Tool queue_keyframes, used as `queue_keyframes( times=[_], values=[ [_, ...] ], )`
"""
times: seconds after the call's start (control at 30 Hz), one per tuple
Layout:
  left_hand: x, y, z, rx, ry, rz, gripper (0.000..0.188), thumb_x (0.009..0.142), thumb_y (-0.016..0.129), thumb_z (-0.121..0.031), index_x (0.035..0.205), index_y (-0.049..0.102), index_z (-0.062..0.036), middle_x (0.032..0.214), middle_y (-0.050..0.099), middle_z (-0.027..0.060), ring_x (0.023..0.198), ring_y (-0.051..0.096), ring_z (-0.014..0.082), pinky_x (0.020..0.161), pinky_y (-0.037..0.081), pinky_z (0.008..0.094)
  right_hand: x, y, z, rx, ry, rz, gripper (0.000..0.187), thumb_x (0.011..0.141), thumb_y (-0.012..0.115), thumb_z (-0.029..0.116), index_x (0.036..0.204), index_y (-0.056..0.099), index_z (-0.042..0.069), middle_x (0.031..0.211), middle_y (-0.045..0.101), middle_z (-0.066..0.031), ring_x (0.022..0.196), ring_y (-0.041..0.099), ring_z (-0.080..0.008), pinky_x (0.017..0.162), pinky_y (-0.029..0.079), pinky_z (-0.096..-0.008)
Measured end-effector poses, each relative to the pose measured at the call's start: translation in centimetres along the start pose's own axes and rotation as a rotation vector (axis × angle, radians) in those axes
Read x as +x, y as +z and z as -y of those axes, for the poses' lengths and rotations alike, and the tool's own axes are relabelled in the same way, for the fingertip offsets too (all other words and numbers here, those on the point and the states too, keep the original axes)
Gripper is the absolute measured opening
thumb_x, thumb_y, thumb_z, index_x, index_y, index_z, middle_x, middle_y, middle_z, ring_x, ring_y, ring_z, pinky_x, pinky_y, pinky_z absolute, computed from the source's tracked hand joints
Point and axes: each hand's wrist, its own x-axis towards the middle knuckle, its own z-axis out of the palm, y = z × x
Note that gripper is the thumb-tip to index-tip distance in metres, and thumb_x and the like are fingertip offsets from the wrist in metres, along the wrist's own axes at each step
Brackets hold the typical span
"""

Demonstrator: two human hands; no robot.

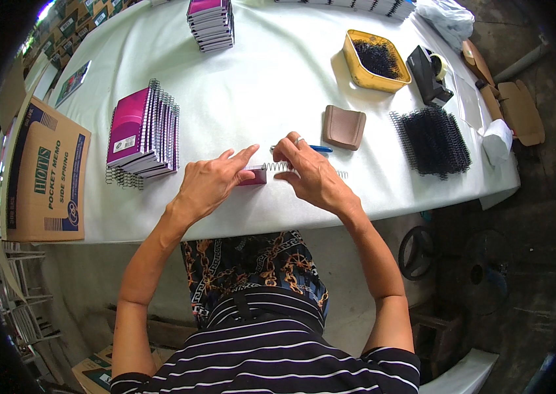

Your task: The person inserts spiral coils into notebooks, clips and bends the wire ends using pliers, and stacks the completed notebooks on a table.

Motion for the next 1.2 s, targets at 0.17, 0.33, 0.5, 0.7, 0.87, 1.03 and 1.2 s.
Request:
queue_keyframes(
  times=[0.17,0.33,0.5,0.7,0.87,1.03,1.2],
  values=[
    [0.1,-0.7,-0.3,0.001,-0.021,0.009,0.054,0.091,0.059,-0.041,0.14,0.049,-0.0236,0.107,0.069,0.0193,0.082,0.071,0.032,0.06,0.055,0.0429,0.2,0.4,0.3,-0.168,-0.03,0.019,0.017,0.088,0.065,0.009,0.102,0.057,0.003,0.09,0.059,-0.0094,0.082,0.061,-0.0296,0.073,0.05,-0.04],
    [-0.1,0.7,0.4,-0.003,0.083,-0.153,0.055,0.09,0.06,-0.039,0.141,0.049,-0.0222,0.103,0.069,0.0181,0.078,0.071,0.0315,0.059,0.054,0.0423,0.4,0.1,-0.4,-0.326,-0.159,0.105,0.024,0.087,0.067,0.013,0.106,0.054,0.005,0.098,0.059,-0.0096,0.088,0.061,-0.0286,0.073,0.05,-0.0401],
    [0.2,-1.1,-1.4,-0.006,-0.005,-0.027,0.055,0.088,0.062,-0.041,0.138,0.051,-0.0193,0.102,0.07,0.0115,0.076,0.07,0.0287,0.062,0.055,0.0426,0.6,0.1,1.1,-0.235,-0.087,0.039,0.019,0.086,0.067,0.013,0.098,0.057,0.002,0.09,0.06,-0.0109,0.085,0.061,-0.0292,0.073,0.05,-0.0397],
    [0.0,-0.7,-1.0,0.055,0.043,0.163,0.049,0.088,0.059,-0.049,0.131,0.057,-0.0248,0.1,0.07,0.0055,0.075,0.07,0.0253,0.062,0.056,0.0406,1.9,-0.9,0.8,0.062,0.114,0.388,0.009,0.087,0.06,0.002,0.095,0.059,-0.001,0.1,0.066,-0.0167,0.087,0.064,-0.0316,0.072,0.05,-0.0425],
    [-0.4,0.0,-0.4,0.002,0.191,0.2,0.053,0.088,0.055,-0.054,0.134,0.055,-0.0283,0.103,0.071,0.0017,0.083,0.07,0.022,0.063,0.057,0.0398,2.2,-7.6,-8.3,-0.653,0.245,0.149,0.061,0.052,0.09,0.013,0.107,0.064,0.017,0.149,0.036,-0.0101,0.141,0.029,-0.032,0.117,0.023,-0.0529],
    [0.5,-1.0,-1.0,0.009,0.193,0.096,0.073,0.082,0.063,-0.051,0.147,0.037,-0.0305,0.112,0.069,0.0047,0.09,0.069,0.0304,0.069,0.058,0.0404,2.8,-10.5,-12.0,-0.306,0.31,0.208,0.063,0.063,0.085,0.042,0.117,0.066,0.018,0.136,0.052,-0.013,0.122,0.051,-0.0293,0.101,0.045,-0.0476],
    [-0.8,-0.5,1.2,0.065,0.017,0.033,0.091,0.078,0.07,-0.048,0.153,0.023,-0.0275,0.106,0.069,0.0128,0.082,0.068,0.0361,0.069,0.056,0.0434,4.5,-5.0,-4.2,0.413,-0.102,0.532,0.063,0.082,0.067,0.05,0.124,0.063,0.003,0.107,0.07,-0.011,0.097,0.066,-0.0247,0.087,0.052,-0.0378]
  ],
)
